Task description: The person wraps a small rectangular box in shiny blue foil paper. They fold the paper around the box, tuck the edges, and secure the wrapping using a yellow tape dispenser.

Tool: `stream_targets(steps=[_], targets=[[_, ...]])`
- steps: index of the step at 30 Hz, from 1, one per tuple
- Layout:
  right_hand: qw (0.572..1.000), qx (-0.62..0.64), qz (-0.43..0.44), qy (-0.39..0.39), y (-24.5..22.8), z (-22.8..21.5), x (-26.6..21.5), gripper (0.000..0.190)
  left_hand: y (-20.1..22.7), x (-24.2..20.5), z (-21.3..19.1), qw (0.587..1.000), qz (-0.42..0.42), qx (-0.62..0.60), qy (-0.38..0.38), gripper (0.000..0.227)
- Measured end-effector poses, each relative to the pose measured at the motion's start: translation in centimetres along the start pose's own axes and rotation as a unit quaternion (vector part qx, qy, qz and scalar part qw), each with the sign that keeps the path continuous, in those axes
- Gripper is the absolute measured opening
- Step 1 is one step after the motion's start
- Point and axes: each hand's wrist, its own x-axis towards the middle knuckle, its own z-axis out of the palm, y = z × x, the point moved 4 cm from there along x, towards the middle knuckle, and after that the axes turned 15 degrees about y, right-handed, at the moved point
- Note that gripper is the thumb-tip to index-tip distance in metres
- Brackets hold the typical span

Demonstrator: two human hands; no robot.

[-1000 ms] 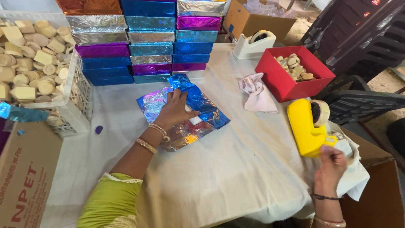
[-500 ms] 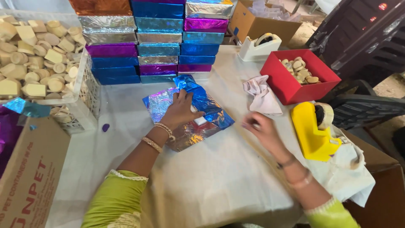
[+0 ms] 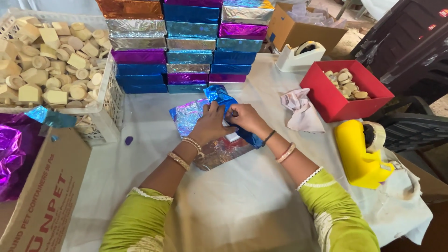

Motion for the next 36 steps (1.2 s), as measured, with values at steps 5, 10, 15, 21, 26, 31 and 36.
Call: stream_targets(steps=[5, 10, 15, 21, 26, 31, 36], targets=[[0.999, -0.032, -0.014, -0.016, -0.1, -0.1, 0.7, 0.023, -0.1, 0.0, 0.2, 1.0, -0.001, 0.002, -0.001, 0.084], [0.997, 0.038, 0.04, -0.056, -0.9, -1.1, 0.8, 0.046, 0.5, 0.0, -0.5, 1.0, -0.02, 0.007, -0.017, 0.087], [0.997, -0.064, 0.031, -0.017, -1.0, -1.1, 0.2, 0.028, 0.9, -0.1, -1.0, 0.999, -0.026, 0.012, -0.028, 0.086], [0.972, 0.186, 0.134, -0.056, 1.8, -3.1, 0.5, 0.015, 0.7, -0.1, -1.1, 1.0, -0.025, -0.004, -0.019, 0.093], [0.99, 0.129, -0.047, -0.039, 0.6, -2.5, 0.4, 0.015, 0.8, 0.0, -1.5, 0.999, -0.029, -0.017, -0.015, 0.093], [0.989, 0.016, -0.145, -0.028, -2.4, -2.7, -0.6, 0.018, 0.4, 0.0, -1.0, 0.999, -0.03, -0.003, -0.031, 0.083], [0.993, 0.02, -0.117, 0.001, -4.0, -3.7, -0.8, 0.023, 0.3, 0.2, -1.0, 0.999, -0.035, -0.004, -0.039, 0.08]])
